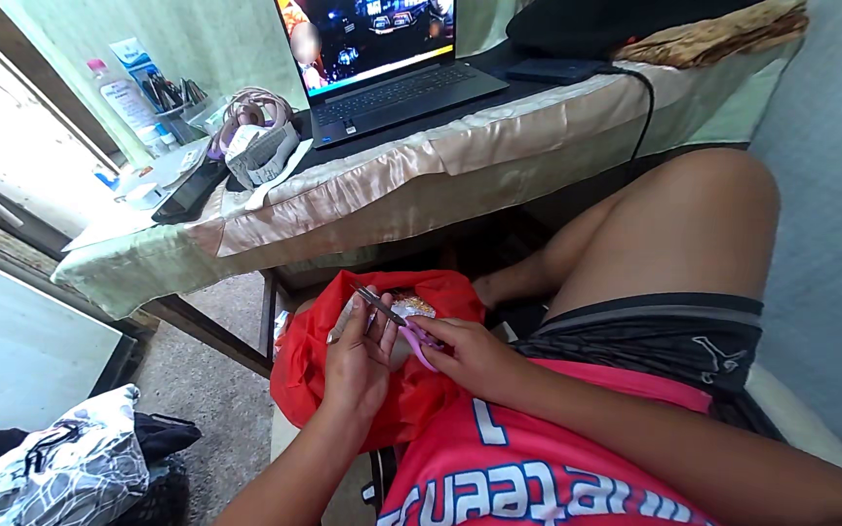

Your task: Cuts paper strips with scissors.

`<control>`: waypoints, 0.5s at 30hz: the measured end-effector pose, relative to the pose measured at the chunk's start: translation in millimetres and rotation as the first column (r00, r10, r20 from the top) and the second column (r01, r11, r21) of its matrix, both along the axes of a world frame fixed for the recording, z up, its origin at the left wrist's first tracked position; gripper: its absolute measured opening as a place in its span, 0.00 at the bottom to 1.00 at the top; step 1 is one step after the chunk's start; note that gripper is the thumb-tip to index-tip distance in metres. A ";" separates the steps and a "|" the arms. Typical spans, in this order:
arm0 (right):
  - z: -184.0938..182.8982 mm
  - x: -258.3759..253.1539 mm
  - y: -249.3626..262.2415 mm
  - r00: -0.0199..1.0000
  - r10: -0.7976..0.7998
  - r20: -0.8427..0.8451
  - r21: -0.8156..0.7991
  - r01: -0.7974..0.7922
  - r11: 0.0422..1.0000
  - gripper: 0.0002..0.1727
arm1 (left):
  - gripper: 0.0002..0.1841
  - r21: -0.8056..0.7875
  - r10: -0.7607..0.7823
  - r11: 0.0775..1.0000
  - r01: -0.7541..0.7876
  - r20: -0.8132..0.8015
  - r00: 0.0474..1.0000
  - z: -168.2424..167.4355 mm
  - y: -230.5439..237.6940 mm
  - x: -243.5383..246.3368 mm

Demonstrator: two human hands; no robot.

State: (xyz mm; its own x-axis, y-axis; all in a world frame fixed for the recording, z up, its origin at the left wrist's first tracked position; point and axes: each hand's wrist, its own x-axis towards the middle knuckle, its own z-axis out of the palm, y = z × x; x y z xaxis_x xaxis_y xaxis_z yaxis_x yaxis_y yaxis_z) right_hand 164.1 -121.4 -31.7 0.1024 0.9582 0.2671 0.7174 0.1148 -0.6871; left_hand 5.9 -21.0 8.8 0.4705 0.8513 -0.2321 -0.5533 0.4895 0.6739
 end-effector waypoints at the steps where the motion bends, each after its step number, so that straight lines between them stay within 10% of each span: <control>1: 0.2 0.2 0.0 1.000 -0.004 -0.004 -0.002 0.004 1.000 0.25 | 0.18 -0.002 0.000 1.000 0.000 0.001 1.000 0.1 -0.1 0.0; 15: -1.2 0.0 0.2 1.000 -0.002 -0.011 0.002 0.002 1.000 0.25 | 0.19 -0.012 -0.004 1.000 0.004 -0.007 1.000 -0.4 -0.3 1.2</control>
State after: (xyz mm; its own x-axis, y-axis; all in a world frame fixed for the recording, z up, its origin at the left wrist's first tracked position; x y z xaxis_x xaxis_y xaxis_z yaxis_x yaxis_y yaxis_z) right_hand 164.2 -121.2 -32.9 0.1076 0.9573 0.2683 0.7103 0.1148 -0.6945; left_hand 7.1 -21.3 8.4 0.4724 0.8466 -0.2452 -0.5466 0.4996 0.6720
